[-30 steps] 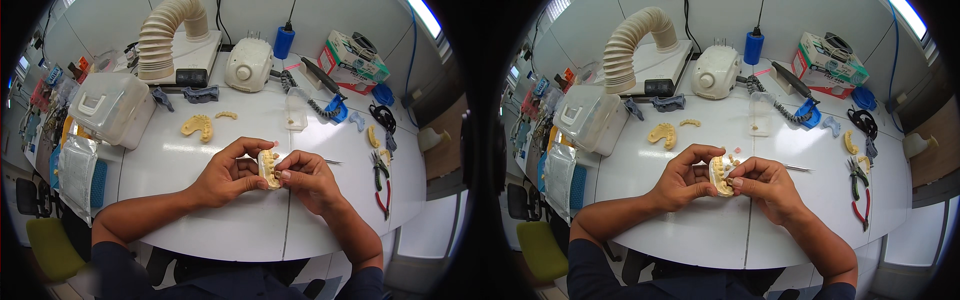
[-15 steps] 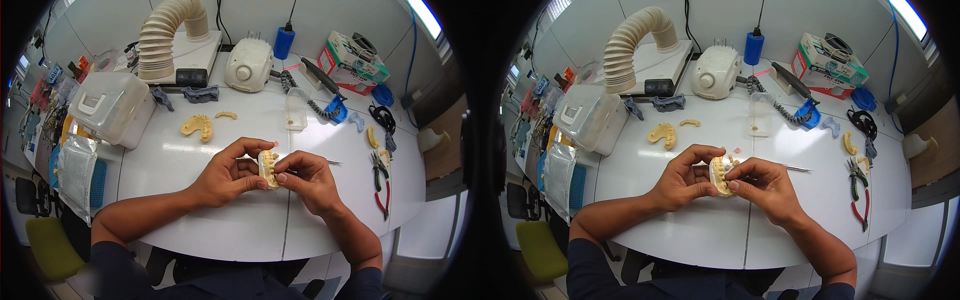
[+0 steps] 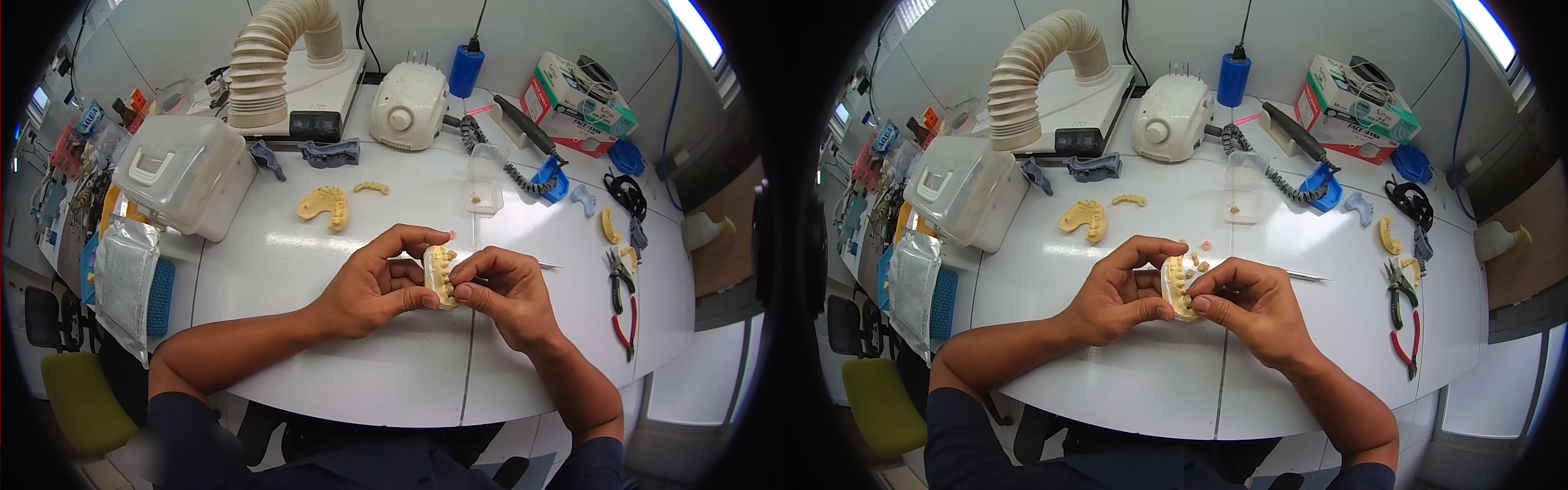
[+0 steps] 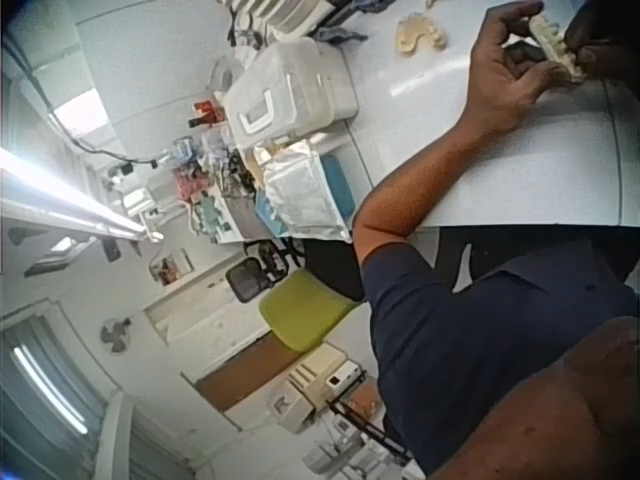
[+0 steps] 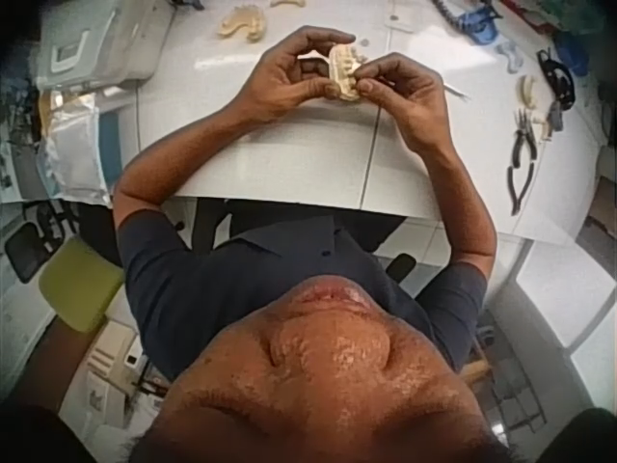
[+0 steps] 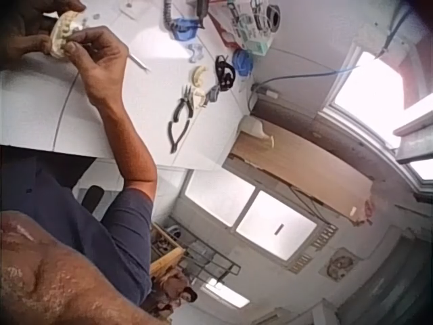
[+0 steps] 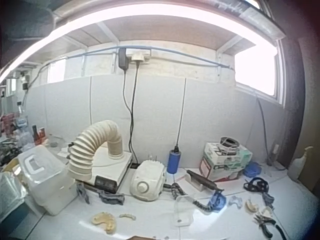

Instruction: The recorder is setting artificial teeth into a wax base on a dental model using a wax carving tool.

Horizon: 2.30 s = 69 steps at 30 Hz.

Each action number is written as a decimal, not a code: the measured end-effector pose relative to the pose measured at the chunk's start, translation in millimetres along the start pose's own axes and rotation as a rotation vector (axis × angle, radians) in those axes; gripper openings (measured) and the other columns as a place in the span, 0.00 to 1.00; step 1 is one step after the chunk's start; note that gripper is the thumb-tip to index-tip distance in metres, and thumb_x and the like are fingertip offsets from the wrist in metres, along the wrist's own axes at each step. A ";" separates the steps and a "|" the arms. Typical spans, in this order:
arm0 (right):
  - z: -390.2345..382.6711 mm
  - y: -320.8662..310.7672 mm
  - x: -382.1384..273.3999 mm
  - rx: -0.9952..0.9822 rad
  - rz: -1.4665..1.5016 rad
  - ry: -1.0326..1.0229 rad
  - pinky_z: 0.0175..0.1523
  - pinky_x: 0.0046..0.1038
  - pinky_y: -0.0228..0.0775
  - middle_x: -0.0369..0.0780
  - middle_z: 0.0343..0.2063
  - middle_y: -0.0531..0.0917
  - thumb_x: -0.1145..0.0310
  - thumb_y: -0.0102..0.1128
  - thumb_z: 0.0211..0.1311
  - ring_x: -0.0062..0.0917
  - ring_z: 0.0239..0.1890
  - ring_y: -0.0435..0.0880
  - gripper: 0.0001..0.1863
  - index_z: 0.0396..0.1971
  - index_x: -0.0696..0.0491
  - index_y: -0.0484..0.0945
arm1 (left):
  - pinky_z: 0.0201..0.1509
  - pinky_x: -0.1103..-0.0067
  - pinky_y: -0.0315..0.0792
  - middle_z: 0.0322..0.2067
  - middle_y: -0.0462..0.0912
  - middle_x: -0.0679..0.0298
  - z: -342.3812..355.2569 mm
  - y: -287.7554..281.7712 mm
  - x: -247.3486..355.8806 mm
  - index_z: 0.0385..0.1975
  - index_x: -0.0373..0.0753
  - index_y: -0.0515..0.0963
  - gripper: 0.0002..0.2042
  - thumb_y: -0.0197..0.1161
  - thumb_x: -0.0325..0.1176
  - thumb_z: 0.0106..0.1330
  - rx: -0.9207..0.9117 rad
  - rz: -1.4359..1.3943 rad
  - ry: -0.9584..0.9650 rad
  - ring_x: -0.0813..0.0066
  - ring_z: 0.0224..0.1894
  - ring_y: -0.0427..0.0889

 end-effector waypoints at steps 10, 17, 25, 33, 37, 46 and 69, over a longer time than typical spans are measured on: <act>-1.1 1.9 -2.9 0.011 -0.051 -0.002 0.54 0.26 0.81 0.41 0.40 0.88 0.79 0.70 0.65 0.22 0.45 0.87 0.07 0.42 0.62 0.84 | 0.68 0.73 0.77 0.65 0.68 0.55 -0.7 -0.1 0.2 0.69 0.34 0.63 0.33 0.71 0.21 0.66 0.002 0.006 -0.019 0.69 0.63 0.79; -1.8 3.2 -5.7 0.012 -0.137 -0.038 0.54 0.26 0.81 0.41 0.39 0.88 0.79 0.70 0.65 0.21 0.44 0.86 0.07 0.41 0.61 0.85 | 0.60 0.80 0.80 0.60 0.70 0.56 -0.5 1.2 0.3 0.71 0.34 0.62 0.32 0.68 0.20 0.69 -0.015 0.031 0.035 0.76 0.53 0.83; -3.1 5.0 -6.4 0.029 -0.207 -0.095 0.54 0.26 0.80 0.40 0.39 0.88 0.80 0.70 0.64 0.20 0.44 0.86 0.06 0.40 0.61 0.85 | 0.67 0.74 0.77 0.66 0.68 0.56 -1.1 0.3 -0.1 0.69 0.34 0.63 0.32 0.71 0.21 0.66 -0.007 -0.001 -0.022 0.69 0.63 0.78; -2.6 4.9 -7.1 0.016 -0.176 -0.091 0.54 0.27 0.79 0.42 0.40 0.88 0.81 0.71 0.64 0.22 0.45 0.86 0.07 0.40 0.63 0.84 | 0.68 0.73 0.76 0.66 0.67 0.56 -0.9 0.2 -0.9 0.69 0.34 0.63 0.32 0.71 0.22 0.66 0.001 -0.003 -0.029 0.69 0.62 0.79; -2.9 8.2 -9.7 0.004 -0.157 -0.133 0.53 0.27 0.78 0.43 0.41 0.88 0.81 0.71 0.64 0.23 0.46 0.86 0.08 0.41 0.63 0.84 | 0.67 0.74 0.77 0.66 0.67 0.55 -0.5 0.0 -0.3 0.69 0.34 0.63 0.33 0.71 0.22 0.67 -0.012 0.005 0.001 0.69 0.62 0.79; -2.0 3.4 -7.0 0.037 -0.147 -0.153 0.55 0.28 0.79 0.43 0.42 0.87 0.81 0.69 0.64 0.23 0.46 0.86 0.09 0.43 0.63 0.82 | 0.61 0.75 0.81 0.66 0.66 0.55 -0.3 2.8 2.1 0.71 0.34 0.60 0.31 0.66 0.23 0.71 -0.021 -0.069 -0.029 0.69 0.62 0.78; -2.3 3.9 -8.8 0.056 -0.034 0.077 0.55 0.26 0.80 0.41 0.40 0.89 0.79 0.71 0.63 0.21 0.44 0.87 0.08 0.42 0.61 0.86 | 0.61 0.76 0.81 0.64 0.67 0.53 0.6 2.6 3.2 0.71 0.32 0.60 0.31 0.65 0.18 0.69 -0.007 -0.022 -0.040 0.69 0.60 0.79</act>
Point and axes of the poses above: each hand's wrist, its own z-axis towards the middle knuckle, its own y-axis out of the palm, x = y × z, the point moved 4 cm from there along z, towards the middle knuckle
